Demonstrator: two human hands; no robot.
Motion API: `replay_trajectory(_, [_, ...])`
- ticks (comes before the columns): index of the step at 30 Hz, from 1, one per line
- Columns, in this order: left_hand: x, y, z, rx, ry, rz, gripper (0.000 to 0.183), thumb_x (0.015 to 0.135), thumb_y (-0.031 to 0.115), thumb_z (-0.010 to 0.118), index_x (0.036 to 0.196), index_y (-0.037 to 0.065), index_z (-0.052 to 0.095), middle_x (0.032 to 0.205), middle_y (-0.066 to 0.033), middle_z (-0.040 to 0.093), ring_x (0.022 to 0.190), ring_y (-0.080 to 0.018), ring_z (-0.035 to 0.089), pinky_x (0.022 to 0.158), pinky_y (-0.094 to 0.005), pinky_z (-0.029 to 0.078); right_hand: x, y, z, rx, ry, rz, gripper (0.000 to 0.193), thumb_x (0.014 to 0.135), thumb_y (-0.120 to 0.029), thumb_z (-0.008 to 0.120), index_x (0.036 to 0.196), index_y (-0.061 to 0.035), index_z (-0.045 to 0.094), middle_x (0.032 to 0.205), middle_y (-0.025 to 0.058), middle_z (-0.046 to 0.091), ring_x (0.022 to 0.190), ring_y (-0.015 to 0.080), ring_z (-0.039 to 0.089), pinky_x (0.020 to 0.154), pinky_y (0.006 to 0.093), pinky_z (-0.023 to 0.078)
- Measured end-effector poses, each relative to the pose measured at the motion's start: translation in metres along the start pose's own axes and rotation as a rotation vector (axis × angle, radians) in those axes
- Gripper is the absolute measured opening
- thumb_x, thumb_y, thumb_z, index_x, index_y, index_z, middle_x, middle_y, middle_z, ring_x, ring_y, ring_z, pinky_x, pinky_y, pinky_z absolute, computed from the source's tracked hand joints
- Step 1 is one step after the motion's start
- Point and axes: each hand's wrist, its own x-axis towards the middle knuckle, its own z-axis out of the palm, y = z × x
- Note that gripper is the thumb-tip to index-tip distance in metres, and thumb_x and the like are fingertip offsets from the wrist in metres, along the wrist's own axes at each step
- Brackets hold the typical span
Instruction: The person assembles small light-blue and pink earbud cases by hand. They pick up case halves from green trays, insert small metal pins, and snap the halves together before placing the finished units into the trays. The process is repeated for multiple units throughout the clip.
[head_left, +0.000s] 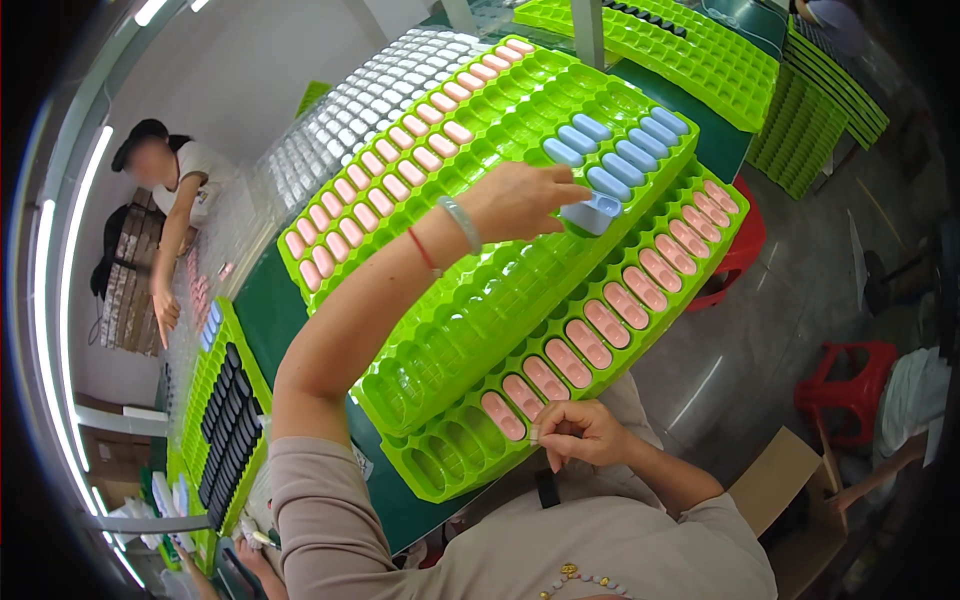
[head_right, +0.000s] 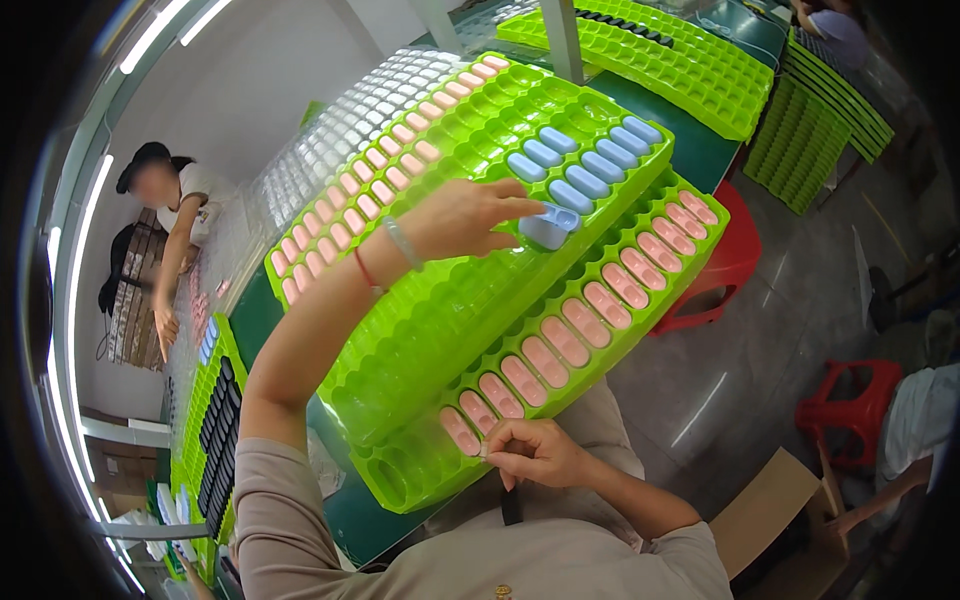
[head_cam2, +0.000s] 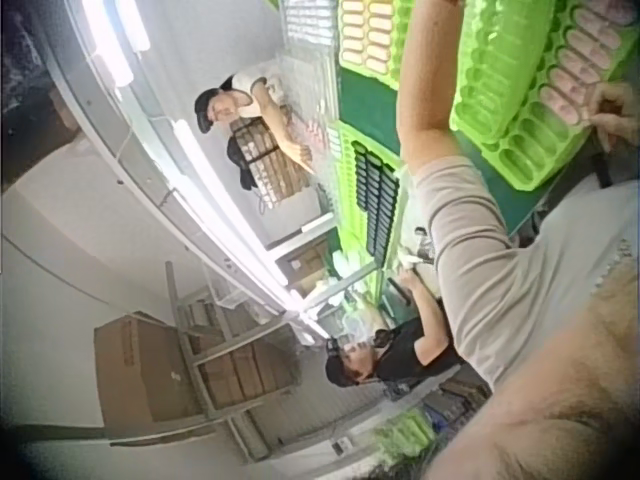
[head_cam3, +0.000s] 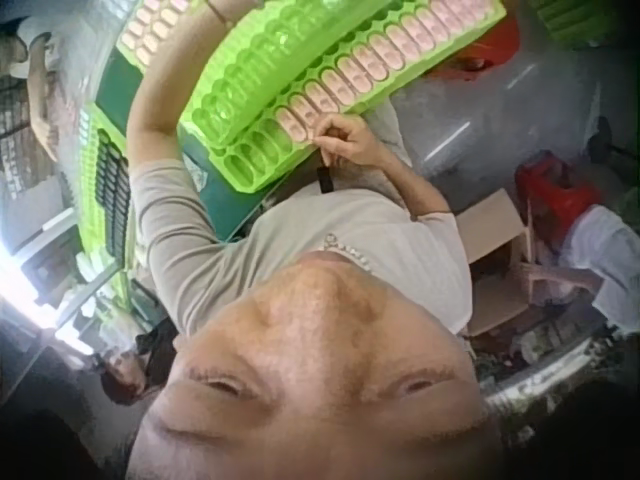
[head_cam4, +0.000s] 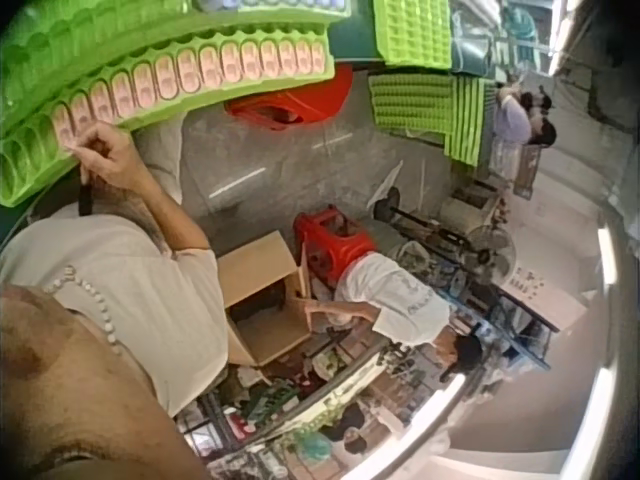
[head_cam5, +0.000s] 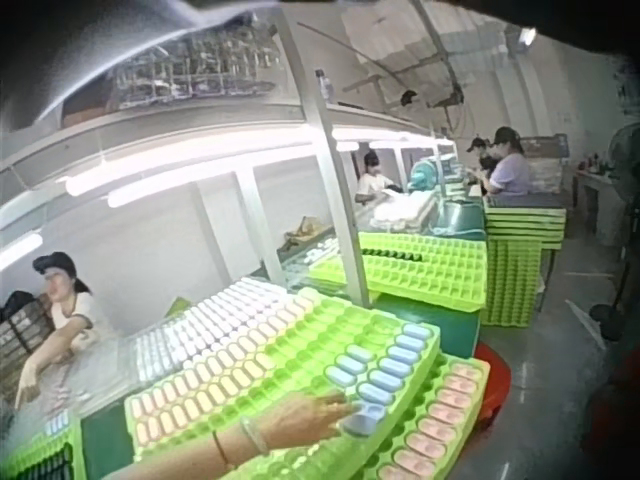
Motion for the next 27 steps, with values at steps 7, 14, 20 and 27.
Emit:
replay_trajectory(7, [0.011, 0.004, 0.039, 0.379, 0.118, 0.201, 0.011, 0.074, 0.016, 0.054, 0.065, 0.011, 0.054, 0.068, -0.0047, 0.055, 0.056, -0.0209, 0.060, 0.044, -0.0346, 0.047, -0.005, 0.007, 0.008, -0.027, 0.067, -0.009, 0.003, 0.083, 0.003, 0.051, 0.085, 0.0027, 0.050, 0.084, 0.0105, 0.054, 0.056, 0.0149, 0.061, 0.045, 0.0220, 0.048])
replay_trajectory(14, [0.010, 0.014, 0.054, 0.338, 0.178, 0.097, 0.011, 0.074, 0.016, 0.054, 0.067, 0.009, 0.059, 0.071, -0.0058, 0.057, 0.060, -0.0243, 0.062, 0.051, -0.0374, 0.050, -0.002, 0.011, 0.008, -0.124, 0.105, -0.073, 0.002, 0.082, 0.004, 0.049, 0.082, 0.0048, 0.047, 0.081, 0.0127, 0.051, 0.052, 0.0174, 0.060, 0.042, 0.0225, 0.048])
replay_trajectory(20, [-0.035, 0.034, 0.012, 0.231, 0.296, -0.094, 0.016, 0.075, 0.023, 0.059, 0.071, 0.008, 0.064, 0.071, -0.0075, 0.063, 0.064, -0.0252, 0.063, 0.056, -0.0357, 0.050, -0.001, 0.009, 0.010, -0.158, 0.125, -0.053, 0.003, 0.083, 0.002, 0.049, 0.083, 0.0045, 0.047, 0.079, 0.0123, 0.051, 0.049, 0.0171, 0.058, 0.041, 0.0236, 0.047])
replay_trajectory(27, [-0.155, 0.148, -0.046, -0.931, 0.250, -0.782, 0.041, 0.082, 0.040, 0.058, 0.079, 0.001, 0.067, 0.069, -0.0076, 0.065, 0.062, -0.0191, 0.062, 0.057, -0.0307, 0.049, 0.001, 0.003, 0.014, -0.243, 0.202, 0.025, 0.004, 0.084, -0.002, 0.047, 0.082, 0.0023, 0.047, 0.074, 0.0102, 0.052, 0.043, 0.0150, 0.054, 0.038, 0.0239, 0.043])
